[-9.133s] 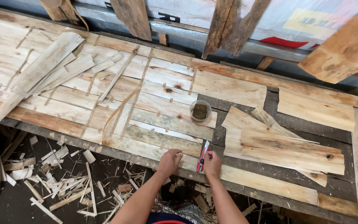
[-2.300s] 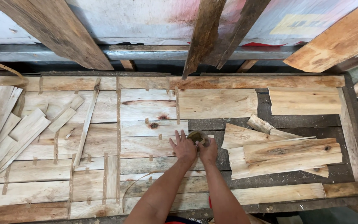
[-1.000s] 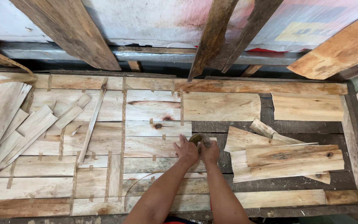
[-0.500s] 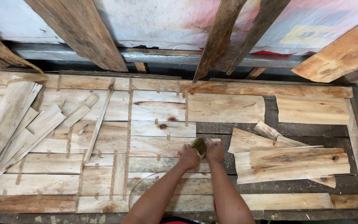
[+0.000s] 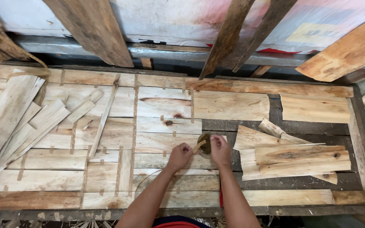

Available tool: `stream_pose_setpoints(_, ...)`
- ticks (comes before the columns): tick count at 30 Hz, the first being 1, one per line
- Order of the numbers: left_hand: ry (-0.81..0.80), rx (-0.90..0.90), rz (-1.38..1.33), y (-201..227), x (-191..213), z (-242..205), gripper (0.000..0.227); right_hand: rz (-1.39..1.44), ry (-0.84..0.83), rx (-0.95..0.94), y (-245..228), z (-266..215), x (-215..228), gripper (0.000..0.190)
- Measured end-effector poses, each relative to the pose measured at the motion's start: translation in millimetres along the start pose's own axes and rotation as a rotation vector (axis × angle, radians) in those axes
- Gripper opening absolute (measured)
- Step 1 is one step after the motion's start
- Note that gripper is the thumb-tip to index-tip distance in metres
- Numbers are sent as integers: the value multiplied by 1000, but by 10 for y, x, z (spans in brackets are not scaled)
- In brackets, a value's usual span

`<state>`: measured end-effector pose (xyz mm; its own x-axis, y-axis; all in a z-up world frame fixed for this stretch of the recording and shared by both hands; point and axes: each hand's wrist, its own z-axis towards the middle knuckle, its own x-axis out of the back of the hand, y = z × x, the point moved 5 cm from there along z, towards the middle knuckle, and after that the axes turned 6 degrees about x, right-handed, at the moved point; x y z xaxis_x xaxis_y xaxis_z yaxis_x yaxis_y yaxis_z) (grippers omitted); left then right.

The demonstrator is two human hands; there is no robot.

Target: Arranging and sorting thin wood strips or veneers on a workbench, using a utility knife to trim them.

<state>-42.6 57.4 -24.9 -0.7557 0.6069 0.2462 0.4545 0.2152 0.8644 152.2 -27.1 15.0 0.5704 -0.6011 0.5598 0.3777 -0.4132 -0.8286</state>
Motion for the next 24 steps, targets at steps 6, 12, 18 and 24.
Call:
stream_pose_setpoints(6, 26, 33, -66, -248, 264, -175, 20, 131, -341, 11, 118, -169, -552, 20)
stream_pose_setpoints(12, 156, 135, -104, -550, 834, -414, 19, 170, -419, 27, -39, -490, -997, 19)
stream_pose_setpoints(18, 226, 136, -219, -1048, 1368, -561, 19, 119, -501, -96, -342, -839, -1524, 20)
stream_pose_setpoints(24, 203, 279, -33, -1427, 1954, -599, 23, 226, -600, -144, -95, -1088, -2278, 19)
